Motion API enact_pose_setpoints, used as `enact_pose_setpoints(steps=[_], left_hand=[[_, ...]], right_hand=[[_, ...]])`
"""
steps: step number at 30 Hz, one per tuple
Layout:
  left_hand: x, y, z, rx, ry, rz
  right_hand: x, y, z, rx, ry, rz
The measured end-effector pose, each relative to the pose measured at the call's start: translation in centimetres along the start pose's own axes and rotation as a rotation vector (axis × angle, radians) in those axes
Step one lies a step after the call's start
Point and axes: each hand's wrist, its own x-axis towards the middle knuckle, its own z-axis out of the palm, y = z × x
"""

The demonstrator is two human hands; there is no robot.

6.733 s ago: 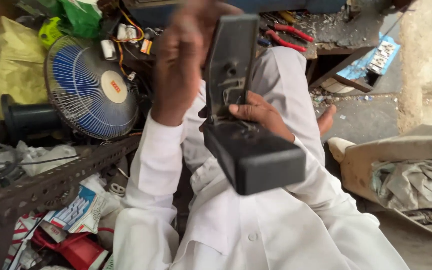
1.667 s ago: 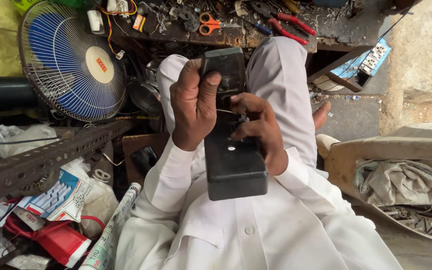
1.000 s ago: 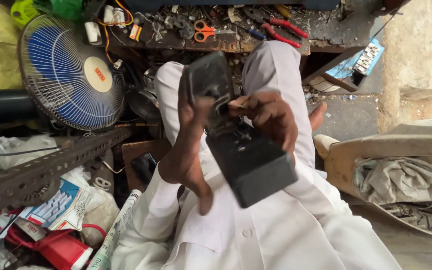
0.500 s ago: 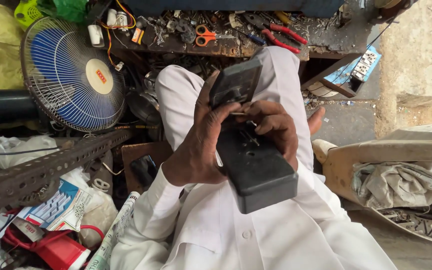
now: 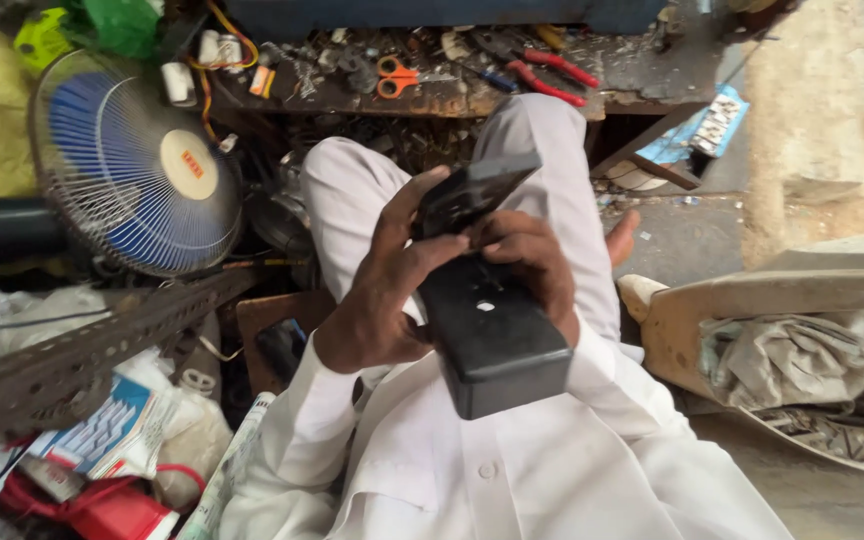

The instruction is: Repairing a black plastic foot pedal by opening the enclosure and inspecting internal components.

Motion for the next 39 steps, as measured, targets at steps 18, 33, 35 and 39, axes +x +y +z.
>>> enact_pose_setpoints(steps=[18,33,35,39], left_hand=[[0.0,-0.2,1.3,-0.023,-0.033,-0.118],[1.1,-0.1,2.3,0.135,-0.01,-0.044],[2.0,0.2,2.4,0.085,0.05,-0.043],[0.9,-0.4,2.6,0.076,0.015,-0.009]], right_hand=[[0.3,-1.5,-1.8,-0.246,-0.125,-0.033],[0.6,-3.6,-2.9,-0.316,-0.083,0.04],[2.6,-5.1,-2.6,-0.198,-0.086,0.058],[-1.1,-2.7,-3.1,-0.274,-0.066,0.057]])
